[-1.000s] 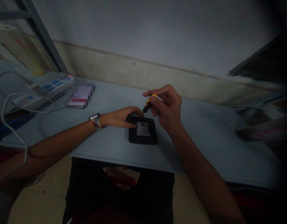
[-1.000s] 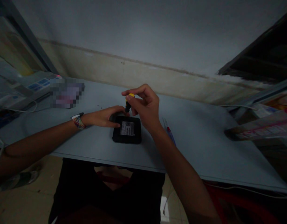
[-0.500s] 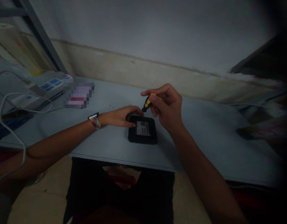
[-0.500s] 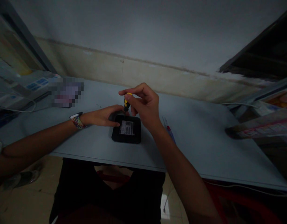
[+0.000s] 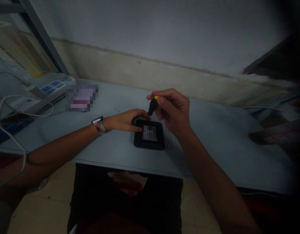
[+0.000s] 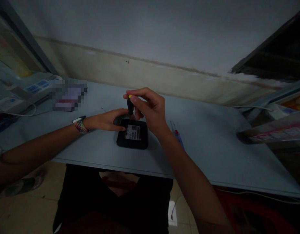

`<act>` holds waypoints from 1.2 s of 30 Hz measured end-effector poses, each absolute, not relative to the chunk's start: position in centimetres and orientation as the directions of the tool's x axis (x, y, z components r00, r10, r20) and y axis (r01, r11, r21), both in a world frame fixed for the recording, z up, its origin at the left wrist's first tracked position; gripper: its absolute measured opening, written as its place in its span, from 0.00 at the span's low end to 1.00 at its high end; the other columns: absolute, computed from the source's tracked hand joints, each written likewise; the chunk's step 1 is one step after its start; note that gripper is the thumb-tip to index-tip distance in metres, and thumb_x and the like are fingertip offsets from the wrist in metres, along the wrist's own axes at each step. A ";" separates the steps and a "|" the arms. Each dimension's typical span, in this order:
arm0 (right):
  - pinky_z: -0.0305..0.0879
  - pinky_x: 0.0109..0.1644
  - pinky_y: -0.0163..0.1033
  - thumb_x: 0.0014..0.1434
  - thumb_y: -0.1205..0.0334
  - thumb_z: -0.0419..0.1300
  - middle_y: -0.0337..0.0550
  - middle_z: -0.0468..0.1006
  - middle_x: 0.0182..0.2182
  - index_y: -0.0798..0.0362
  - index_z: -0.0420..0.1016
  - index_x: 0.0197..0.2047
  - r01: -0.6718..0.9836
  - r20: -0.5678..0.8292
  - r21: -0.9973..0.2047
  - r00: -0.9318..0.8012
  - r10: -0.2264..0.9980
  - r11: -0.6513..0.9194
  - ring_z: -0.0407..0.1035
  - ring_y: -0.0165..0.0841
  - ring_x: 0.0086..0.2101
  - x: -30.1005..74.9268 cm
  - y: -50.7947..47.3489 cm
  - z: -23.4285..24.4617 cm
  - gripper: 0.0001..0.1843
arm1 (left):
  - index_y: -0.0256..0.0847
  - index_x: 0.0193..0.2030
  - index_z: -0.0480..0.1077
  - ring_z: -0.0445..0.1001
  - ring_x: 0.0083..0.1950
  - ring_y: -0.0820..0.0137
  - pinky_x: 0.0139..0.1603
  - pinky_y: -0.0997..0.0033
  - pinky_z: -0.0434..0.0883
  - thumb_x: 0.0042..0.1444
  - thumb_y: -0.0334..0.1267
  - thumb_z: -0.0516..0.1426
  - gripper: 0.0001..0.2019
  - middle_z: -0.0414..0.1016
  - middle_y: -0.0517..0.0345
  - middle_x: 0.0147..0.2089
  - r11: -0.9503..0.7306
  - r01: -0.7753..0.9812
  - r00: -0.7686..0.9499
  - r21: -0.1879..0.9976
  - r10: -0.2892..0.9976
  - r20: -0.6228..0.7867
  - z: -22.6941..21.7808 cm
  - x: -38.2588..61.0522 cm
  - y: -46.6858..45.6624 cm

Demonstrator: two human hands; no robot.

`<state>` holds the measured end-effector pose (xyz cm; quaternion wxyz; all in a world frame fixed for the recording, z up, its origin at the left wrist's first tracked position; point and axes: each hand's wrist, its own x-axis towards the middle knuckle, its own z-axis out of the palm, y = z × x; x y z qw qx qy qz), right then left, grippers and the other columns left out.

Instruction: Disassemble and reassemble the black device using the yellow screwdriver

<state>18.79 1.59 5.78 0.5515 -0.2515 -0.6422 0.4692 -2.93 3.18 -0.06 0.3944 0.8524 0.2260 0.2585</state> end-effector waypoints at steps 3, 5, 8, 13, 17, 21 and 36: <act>0.60 0.16 0.32 0.62 0.48 0.75 0.37 0.89 0.43 0.44 0.81 0.41 -0.190 0.481 -0.875 -0.241 0.843 0.445 0.63 0.21 0.16 18.6 1.7 5.7 0.12 | 0.40 0.61 0.71 0.76 0.61 0.54 0.66 0.49 0.72 0.59 0.42 0.67 0.24 0.78 0.44 0.61 -0.576 0.192 0.765 0.795 0.595 0.247 0.1 -2.9 3.1; 0.59 0.14 0.32 0.61 0.46 0.76 0.36 0.89 0.42 0.45 0.77 0.39 -0.172 0.479 -0.877 -0.227 0.848 0.449 0.61 0.21 0.16 18.4 1.8 5.6 0.16 | 0.40 0.60 0.71 0.76 0.61 0.54 0.66 0.49 0.72 0.59 0.42 0.67 0.24 0.78 0.44 0.61 -0.578 0.189 0.762 0.794 0.596 0.252 0.1 -2.9 3.0; 0.54 0.12 0.30 0.57 0.46 0.78 0.34 0.87 0.38 0.45 0.72 0.37 -0.152 0.476 -0.878 -0.196 0.857 0.454 0.58 0.20 0.15 18.3 1.9 5.5 0.21 | 0.41 0.61 0.71 0.77 0.61 0.54 0.66 0.49 0.72 0.59 0.42 0.66 0.24 0.78 0.44 0.61 -0.590 0.187 0.765 0.786 0.590 0.260 0.2 -3.0 3.0; 0.52 0.12 0.30 0.62 0.43 0.74 0.35 0.84 0.37 0.43 0.78 0.45 -0.176 0.438 -0.897 -0.227 0.870 0.406 0.59 0.20 0.15 18.6 1.9 5.9 0.17 | 0.41 0.61 0.71 0.77 0.61 0.55 0.66 0.49 0.72 0.60 0.42 0.66 0.24 0.79 0.44 0.60 -0.591 0.198 0.768 0.782 0.590 0.251 0.3 -3.0 3.0; 0.57 0.12 0.32 0.65 0.42 0.71 0.37 0.85 0.38 0.46 0.81 0.40 -0.177 0.448 -0.893 -0.253 0.857 0.414 0.65 0.21 0.16 18.7 1.7 6.1 0.17 | 0.41 0.61 0.71 0.76 0.63 0.53 0.68 0.47 0.71 0.60 0.44 0.66 0.24 0.78 0.43 0.62 -0.593 0.197 0.769 0.781 0.588 0.253 0.4 -3.0 2.9; 0.58 0.13 0.31 0.64 0.47 0.73 0.37 0.87 0.42 0.46 0.76 0.37 -0.155 0.495 -0.869 -0.213 0.843 0.471 0.67 0.21 0.16 18.4 1.5 6.1 0.15 | 0.41 0.62 0.71 0.76 0.65 0.52 0.69 0.47 0.71 0.61 0.45 0.66 0.24 0.77 0.43 0.64 -0.583 0.196 0.770 0.789 0.589 0.245 0.4 -3.0 2.9; 0.56 0.14 0.31 0.64 0.43 0.72 0.36 0.86 0.39 0.46 0.80 0.40 -0.167 0.501 -0.865 -0.221 0.837 0.474 0.63 0.20 0.16 18.9 2.4 5.6 0.16 | 0.40 0.61 0.71 0.77 0.61 0.54 0.65 0.49 0.73 0.61 0.42 0.66 0.24 0.78 0.43 0.61 -0.594 0.191 0.775 0.781 0.580 0.252 0.5 -3.1 2.9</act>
